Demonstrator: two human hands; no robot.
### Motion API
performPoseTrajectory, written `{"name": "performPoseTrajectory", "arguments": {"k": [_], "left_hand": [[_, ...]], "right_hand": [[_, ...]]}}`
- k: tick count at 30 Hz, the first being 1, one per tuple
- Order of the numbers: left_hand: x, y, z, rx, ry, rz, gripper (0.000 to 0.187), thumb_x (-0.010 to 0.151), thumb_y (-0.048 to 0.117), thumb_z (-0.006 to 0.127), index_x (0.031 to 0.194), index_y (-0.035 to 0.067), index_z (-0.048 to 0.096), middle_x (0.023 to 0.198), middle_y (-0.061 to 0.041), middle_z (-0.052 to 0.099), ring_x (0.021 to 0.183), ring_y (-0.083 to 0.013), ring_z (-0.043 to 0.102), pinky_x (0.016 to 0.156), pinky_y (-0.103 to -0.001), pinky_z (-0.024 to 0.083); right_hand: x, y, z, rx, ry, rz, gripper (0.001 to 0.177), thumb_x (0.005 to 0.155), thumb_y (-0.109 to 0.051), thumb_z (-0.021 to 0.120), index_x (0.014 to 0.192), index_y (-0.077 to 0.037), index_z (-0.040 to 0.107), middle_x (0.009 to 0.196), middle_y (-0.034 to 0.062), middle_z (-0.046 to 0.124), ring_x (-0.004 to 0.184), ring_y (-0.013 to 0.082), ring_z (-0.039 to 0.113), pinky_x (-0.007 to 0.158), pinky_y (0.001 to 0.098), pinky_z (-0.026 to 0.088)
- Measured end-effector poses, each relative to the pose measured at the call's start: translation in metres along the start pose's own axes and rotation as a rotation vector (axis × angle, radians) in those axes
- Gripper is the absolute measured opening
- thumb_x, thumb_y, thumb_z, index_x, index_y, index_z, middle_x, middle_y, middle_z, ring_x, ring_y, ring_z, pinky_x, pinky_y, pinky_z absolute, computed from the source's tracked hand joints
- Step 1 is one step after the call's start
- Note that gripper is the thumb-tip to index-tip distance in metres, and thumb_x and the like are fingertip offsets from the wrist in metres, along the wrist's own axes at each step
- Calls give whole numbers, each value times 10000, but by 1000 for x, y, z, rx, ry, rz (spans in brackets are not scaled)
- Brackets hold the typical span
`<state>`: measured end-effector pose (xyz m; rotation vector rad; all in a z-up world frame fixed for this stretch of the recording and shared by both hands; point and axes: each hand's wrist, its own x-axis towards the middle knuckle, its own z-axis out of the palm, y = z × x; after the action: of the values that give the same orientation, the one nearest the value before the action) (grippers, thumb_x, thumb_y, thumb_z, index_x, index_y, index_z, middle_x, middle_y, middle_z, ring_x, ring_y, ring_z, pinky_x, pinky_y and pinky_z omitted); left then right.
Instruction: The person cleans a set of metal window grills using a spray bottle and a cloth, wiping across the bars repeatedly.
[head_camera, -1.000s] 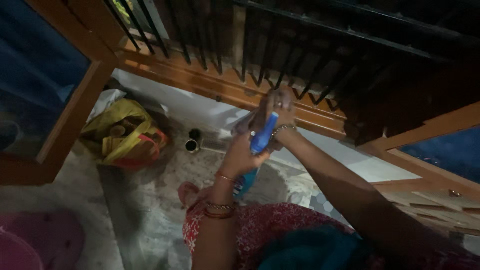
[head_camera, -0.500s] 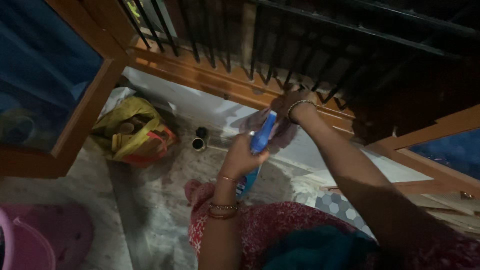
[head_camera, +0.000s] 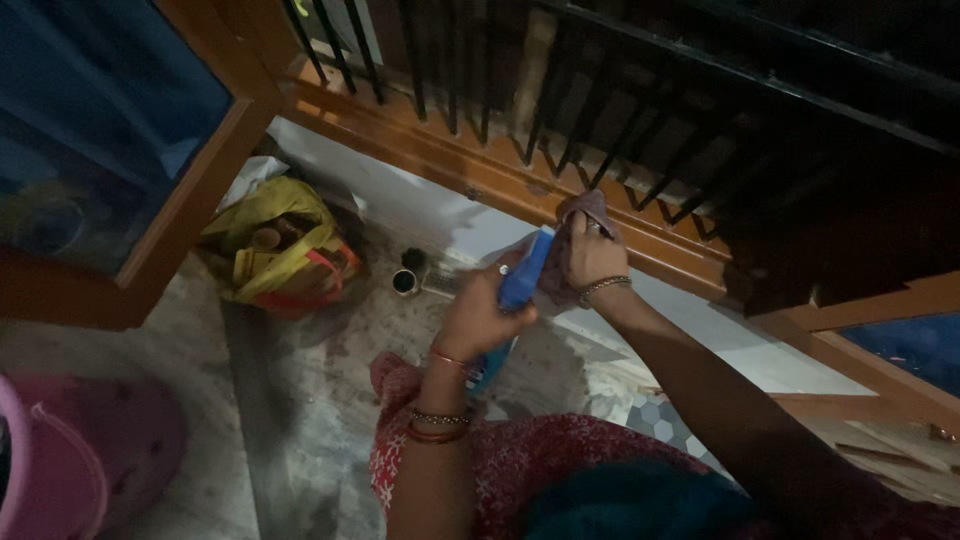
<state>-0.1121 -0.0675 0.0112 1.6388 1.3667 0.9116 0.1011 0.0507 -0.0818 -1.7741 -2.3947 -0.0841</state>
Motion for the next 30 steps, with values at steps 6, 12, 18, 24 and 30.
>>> {"name": "performPoseTrajectory", "arguments": {"k": [6, 12, 18, 24, 30], "left_hand": [[18, 5, 20, -38, 14, 150, 462, 759, 228, 770, 1173, 55, 661, 915, -148, 755, 826, -269, 766, 778, -391, 599], [33, 20, 18, -76, 59, 209, 474, 719, 173, 763, 1162, 46, 650, 878, -134, 737, 791, -283, 760, 737, -396, 593], [39, 12, 18, -61, 175, 351, 513, 699, 149, 787, 1160, 6, 613, 1073, -214, 684, 996, -402, 680, 875, -443, 554], [31, 3, 9, 62, 109, 260, 582, 709, 191, 826, 1225, 25, 613, 1038, -214, 722, 1018, -432, 674, 999, -510, 472], [31, 9, 3, -103, 173, 310, 682, 712, 192, 770, 1331, 5, 554, 1174, -235, 677, 1064, -394, 684, 926, -454, 554]], "right_hand": [[-6, 18, -2, 79, -69, -6, 606, 894, -300, 617, 1418, -50, 442, 1280, 242, 655, 1010, 405, 706, 774, 494, 585], [26, 11, 25, -29, -103, -7, 727, 805, -334, 671, 1413, -42, 399, 1426, 275, 553, 1225, 446, 607, 918, 510, 532], [98, -12, 8, 5, -490, 166, 961, 877, -417, 718, 1525, 124, 259, 1316, 240, 664, 1272, 332, 622, 1157, 381, 416], [36, -33, -7, -181, -237, 12, 809, 864, -362, 633, 1509, 12, 318, 1304, 229, 626, 1294, 411, 583, 1039, 518, 451], [77, -27, 3, -185, -222, 71, 695, 881, -338, 612, 1448, 11, 412, 1408, 240, 575, 1207, 342, 645, 992, 441, 528]]}}
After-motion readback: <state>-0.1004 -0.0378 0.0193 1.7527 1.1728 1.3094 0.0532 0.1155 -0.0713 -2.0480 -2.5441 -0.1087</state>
